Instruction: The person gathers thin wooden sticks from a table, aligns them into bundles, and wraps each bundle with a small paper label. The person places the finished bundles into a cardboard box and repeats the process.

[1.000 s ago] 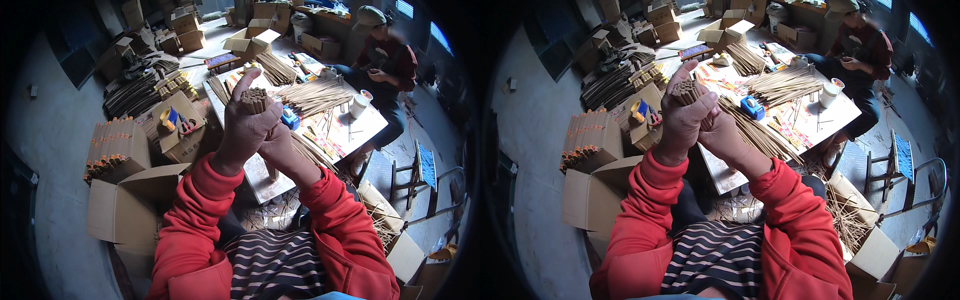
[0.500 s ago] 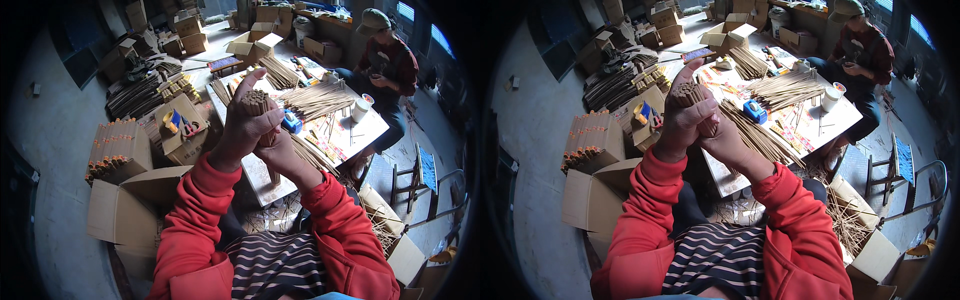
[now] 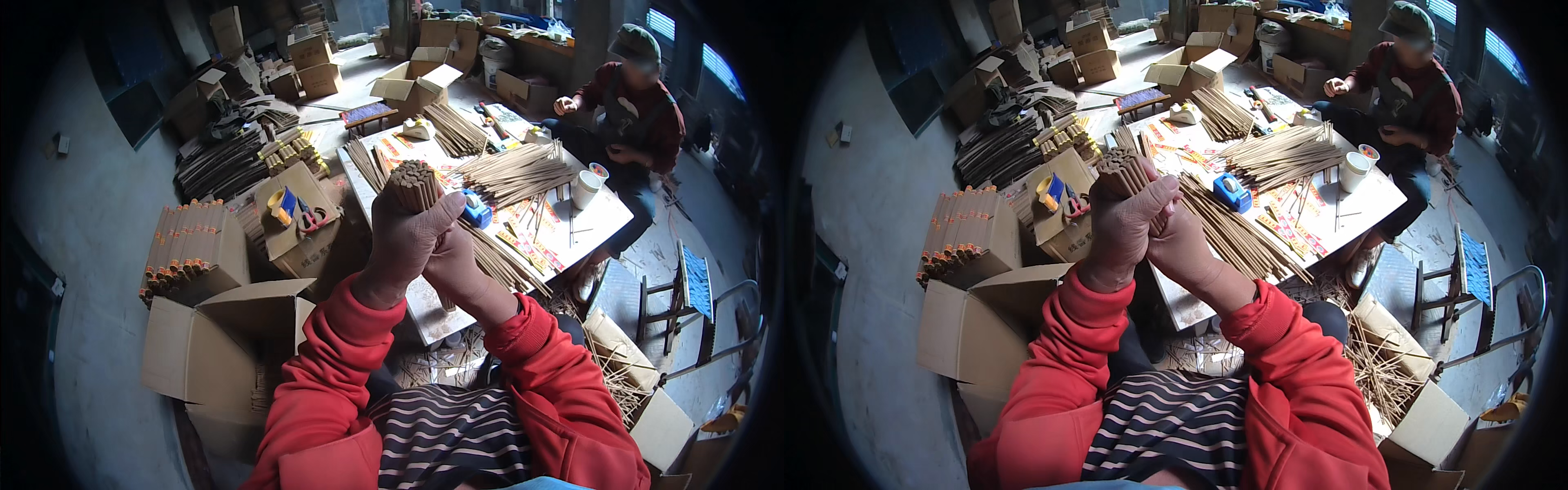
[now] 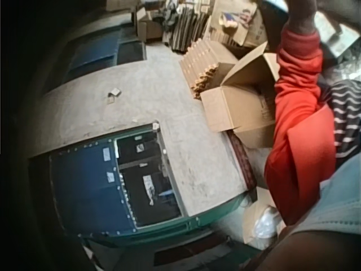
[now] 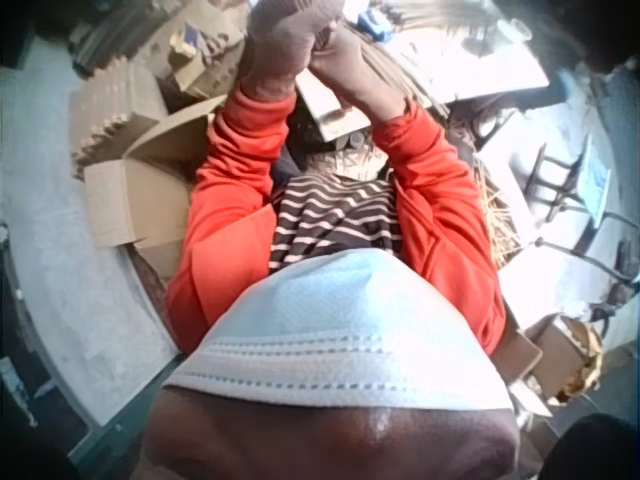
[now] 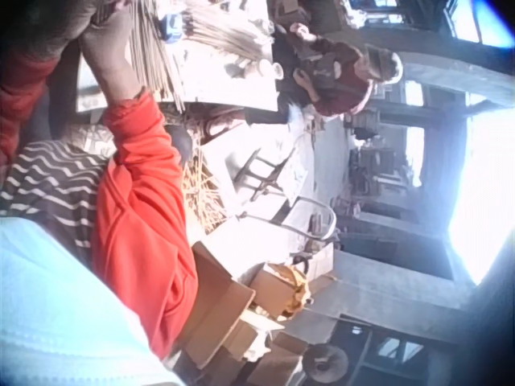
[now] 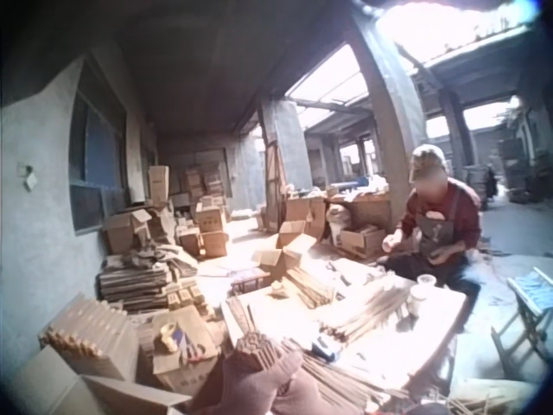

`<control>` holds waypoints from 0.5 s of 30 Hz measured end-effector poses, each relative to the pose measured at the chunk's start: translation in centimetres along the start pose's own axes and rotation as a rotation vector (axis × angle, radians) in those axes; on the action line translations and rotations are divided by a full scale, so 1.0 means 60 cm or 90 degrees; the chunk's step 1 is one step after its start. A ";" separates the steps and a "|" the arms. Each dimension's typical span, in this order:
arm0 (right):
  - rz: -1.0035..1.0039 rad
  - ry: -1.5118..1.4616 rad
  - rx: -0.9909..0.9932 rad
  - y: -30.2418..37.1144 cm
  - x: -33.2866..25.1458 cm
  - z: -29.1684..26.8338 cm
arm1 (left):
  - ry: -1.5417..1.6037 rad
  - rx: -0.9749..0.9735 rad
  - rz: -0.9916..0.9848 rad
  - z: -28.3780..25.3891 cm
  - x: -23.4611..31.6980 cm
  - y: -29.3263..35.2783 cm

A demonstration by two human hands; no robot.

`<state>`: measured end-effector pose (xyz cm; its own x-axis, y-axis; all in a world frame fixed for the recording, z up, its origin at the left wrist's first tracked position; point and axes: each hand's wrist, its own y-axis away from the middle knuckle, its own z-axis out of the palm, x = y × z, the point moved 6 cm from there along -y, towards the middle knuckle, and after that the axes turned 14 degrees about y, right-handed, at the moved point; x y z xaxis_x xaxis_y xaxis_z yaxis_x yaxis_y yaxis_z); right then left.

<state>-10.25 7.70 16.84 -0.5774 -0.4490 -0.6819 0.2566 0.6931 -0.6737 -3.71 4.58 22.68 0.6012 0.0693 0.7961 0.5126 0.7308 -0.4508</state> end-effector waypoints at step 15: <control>0.047 -0.110 -0.261 -0.011 -0.067 -0.011 | -0.223 -0.091 0.132 0.021 0.064 -0.004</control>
<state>-8.61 9.43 20.23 -0.4215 -0.4533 -0.7854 -0.0567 0.8776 -0.4761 -2.32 5.54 26.38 0.4685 0.4499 0.7604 0.4971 0.5773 -0.6478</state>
